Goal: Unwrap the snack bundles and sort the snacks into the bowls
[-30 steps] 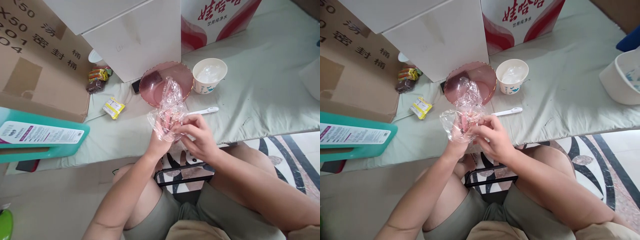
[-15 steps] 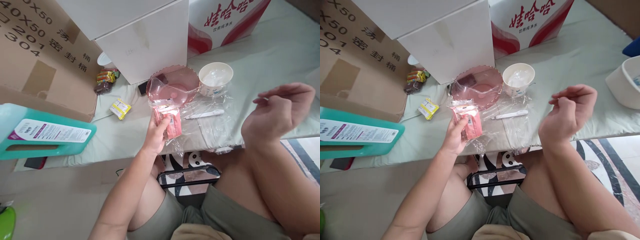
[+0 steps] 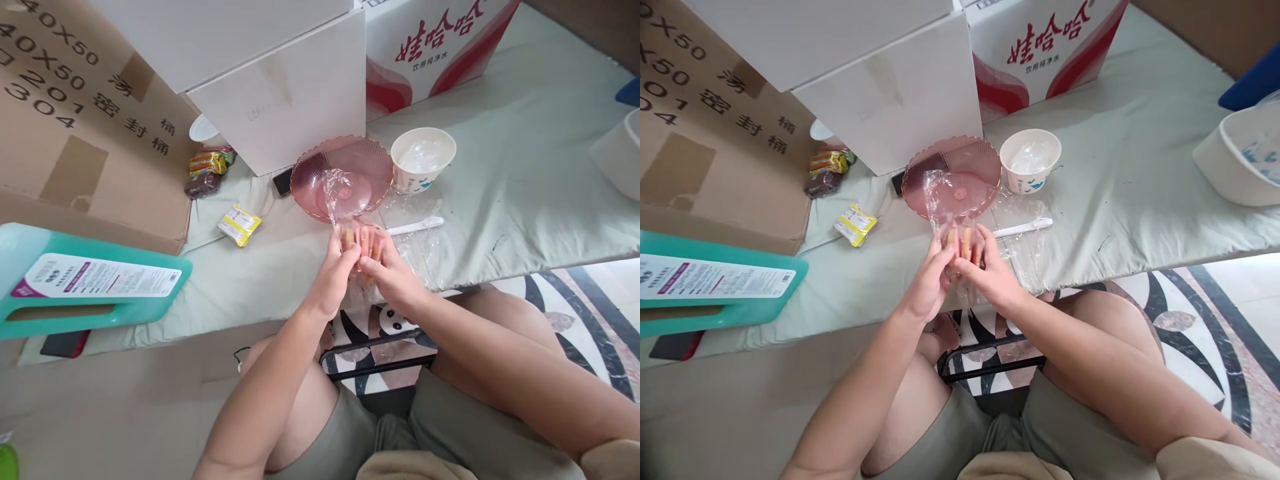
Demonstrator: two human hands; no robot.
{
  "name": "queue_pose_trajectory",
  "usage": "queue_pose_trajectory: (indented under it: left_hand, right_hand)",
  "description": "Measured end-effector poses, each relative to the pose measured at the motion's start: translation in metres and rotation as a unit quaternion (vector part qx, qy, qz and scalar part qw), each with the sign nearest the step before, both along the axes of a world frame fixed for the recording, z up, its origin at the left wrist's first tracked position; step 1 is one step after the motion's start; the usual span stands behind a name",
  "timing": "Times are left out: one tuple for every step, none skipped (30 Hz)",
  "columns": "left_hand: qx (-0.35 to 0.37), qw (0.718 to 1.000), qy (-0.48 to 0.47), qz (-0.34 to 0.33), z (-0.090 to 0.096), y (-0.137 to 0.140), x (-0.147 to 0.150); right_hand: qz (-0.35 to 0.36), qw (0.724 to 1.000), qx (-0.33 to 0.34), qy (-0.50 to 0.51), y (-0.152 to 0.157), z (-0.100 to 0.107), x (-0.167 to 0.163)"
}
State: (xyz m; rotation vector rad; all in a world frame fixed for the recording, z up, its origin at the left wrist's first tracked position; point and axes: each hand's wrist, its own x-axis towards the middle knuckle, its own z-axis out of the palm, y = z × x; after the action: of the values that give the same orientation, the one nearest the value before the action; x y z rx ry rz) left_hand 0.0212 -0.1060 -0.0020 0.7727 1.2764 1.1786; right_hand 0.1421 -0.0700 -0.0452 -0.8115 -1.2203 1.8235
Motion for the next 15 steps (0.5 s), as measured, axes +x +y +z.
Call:
queue_pose_trajectory:
  left_hand:
    - [0.004,1.0,0.01,-0.008,0.001,-0.002,-0.001]
    - [0.011,1.0,0.026,-0.011,0.001,-0.003,-0.002]
    - [0.018,0.999,0.047,-0.008,-0.001,-0.004,-0.003]
    - [0.025,0.997,0.068,0.0,-0.003,-0.004,-0.005]
    - [0.032,0.995,0.089,0.013,-0.006,-0.004,-0.007]
    - [0.039,0.993,0.11,0.029,-0.008,-0.004,-0.01]
    - [0.045,0.99,0.128,0.044,-0.01,-0.003,-0.013]
    - [0.048,0.987,0.142,0.058,-0.012,-0.002,-0.017]
    - [0.046,0.985,0.148,0.071,-0.012,-0.001,-0.02]
    - [0.04,0.986,0.142,0.082,-0.013,0.0,-0.024]
    - [0.032,0.987,0.127,0.091,-0.013,0.002,-0.028]
    - [0.026,0.989,0.105,0.103,-0.013,0.003,-0.031]
    - [0.025,0.989,0.08,0.12,-0.013,0.005,-0.034]
    - [0.032,0.987,0.054,0.145,-0.012,0.008,-0.037]
    - [0.044,0.983,0.028,0.174,-0.012,0.011,-0.04]
  right_hand:
    - [0.0,0.999,-0.026,0.034,-0.001,0.001,-0.003]
    - [0.001,0.996,-0.058,0.062,-0.003,0.003,-0.006]
    - [-0.001,0.993,-0.088,0.081,-0.004,0.005,-0.008]
    - [-0.001,0.99,-0.108,0.092,-0.005,0.007,-0.009]
    - [-0.005,0.987,-0.124,0.1,-0.005,0.01,-0.01]
    - [-0.01,0.984,-0.139,0.108,-0.004,0.013,-0.01]
    - [-0.014,0.981,-0.155,0.114,-0.003,0.016,-0.009]
    - [-0.017,0.977,-0.174,0.118,-0.002,0.019,-0.006]
    - [-0.021,0.973,-0.195,0.119,0.0,0.022,-0.004]
    - [-0.026,0.968,-0.218,0.118,0.001,0.025,-0.001]
    - [-0.031,0.963,-0.24,0.116,0.002,0.028,0.002]
    - [-0.031,0.959,-0.258,0.113,0.003,0.03,0.005]
    - [-0.029,0.955,-0.273,0.113,0.004,0.032,0.007]
    - [-0.028,0.952,-0.281,0.117,0.005,0.034,0.009]
    - [-0.026,0.95,-0.285,0.125,0.007,0.036,0.012]
